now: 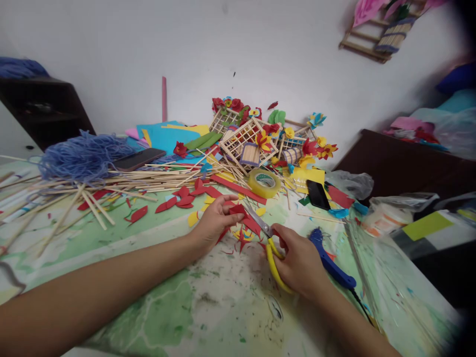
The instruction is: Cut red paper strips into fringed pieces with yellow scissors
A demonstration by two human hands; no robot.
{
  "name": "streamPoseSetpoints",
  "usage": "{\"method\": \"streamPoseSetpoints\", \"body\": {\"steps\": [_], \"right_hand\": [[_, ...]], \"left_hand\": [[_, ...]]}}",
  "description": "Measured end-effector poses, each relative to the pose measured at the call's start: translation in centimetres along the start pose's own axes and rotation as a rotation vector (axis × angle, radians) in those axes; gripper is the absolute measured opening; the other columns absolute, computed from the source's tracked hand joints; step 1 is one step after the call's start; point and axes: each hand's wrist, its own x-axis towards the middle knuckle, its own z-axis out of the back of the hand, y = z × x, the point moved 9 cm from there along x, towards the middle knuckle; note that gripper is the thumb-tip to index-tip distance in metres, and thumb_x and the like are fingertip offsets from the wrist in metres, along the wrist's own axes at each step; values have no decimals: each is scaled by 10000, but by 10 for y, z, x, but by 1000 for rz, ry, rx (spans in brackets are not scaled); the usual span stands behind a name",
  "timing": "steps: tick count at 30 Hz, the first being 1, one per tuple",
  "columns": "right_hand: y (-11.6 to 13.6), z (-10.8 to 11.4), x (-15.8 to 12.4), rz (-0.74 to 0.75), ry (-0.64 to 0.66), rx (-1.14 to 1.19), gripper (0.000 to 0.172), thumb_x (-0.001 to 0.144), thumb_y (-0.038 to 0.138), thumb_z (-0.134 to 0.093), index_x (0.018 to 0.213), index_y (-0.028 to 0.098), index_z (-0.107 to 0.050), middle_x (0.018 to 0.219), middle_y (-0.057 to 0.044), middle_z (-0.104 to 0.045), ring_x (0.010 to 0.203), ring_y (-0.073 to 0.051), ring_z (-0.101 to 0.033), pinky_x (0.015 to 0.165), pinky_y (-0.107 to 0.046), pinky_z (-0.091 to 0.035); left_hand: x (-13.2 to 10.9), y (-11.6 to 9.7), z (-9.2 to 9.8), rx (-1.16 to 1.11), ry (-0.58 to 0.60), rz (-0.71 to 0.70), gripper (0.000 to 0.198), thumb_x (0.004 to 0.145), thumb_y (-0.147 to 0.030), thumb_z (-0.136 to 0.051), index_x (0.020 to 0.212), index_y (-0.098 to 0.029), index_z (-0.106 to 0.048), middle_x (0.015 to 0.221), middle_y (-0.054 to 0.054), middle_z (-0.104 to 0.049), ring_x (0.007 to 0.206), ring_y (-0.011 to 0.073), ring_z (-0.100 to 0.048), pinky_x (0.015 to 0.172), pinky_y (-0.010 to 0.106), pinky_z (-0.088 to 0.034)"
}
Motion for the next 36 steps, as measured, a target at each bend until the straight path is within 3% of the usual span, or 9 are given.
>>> {"method": "streamPoseSetpoints", "body": {"steps": [5, 13, 27, 36], "right_hand": [[4, 2, 1, -3, 36, -84, 404, 722, 387, -543, 1086, 216, -508, 971, -67, -607, 804, -207, -560, 666, -282, -360], [6, 0, 1, -29, 65, -105, 423, 670, 396, -609, 1052, 226, -543, 963, -73, -609, 857, -230, -557, 694, -290, -356], [5, -4, 0, -8, 97, -58, 465, 689, 390, -588, 1115, 212, -531, 974, -79, -617, 805, -215, -564, 657, -280, -358], [5, -5, -2, -19, 107, -29, 389, 695, 387, -574, 1048, 227, -549, 834, -46, -630, 673, -181, -562, 560, -242, -325]], "left_hand": [[-1, -4, -4, 13, 14, -24, 529, 604, -141, -735, 1066, -183, -481, 789, 23, -664, 721, 141, -637, 696, 251, -479], [-3, -2, -6, 0, 15, -5, 549, 583, -102, -731, 1062, -177, -474, 826, 36, -672, 743, 149, -639, 693, 249, -474], [-3, 2, -10, -16, 65, 23, 587, 583, -132, -753, 1094, -183, -469, 833, 42, -680, 762, 166, -651, 724, 272, -485], [-3, 2, -10, -45, 89, 21, 593, 596, -114, -742, 1114, -183, -463, 845, 46, -684, 761, 153, -649, 737, 267, -488]]}}
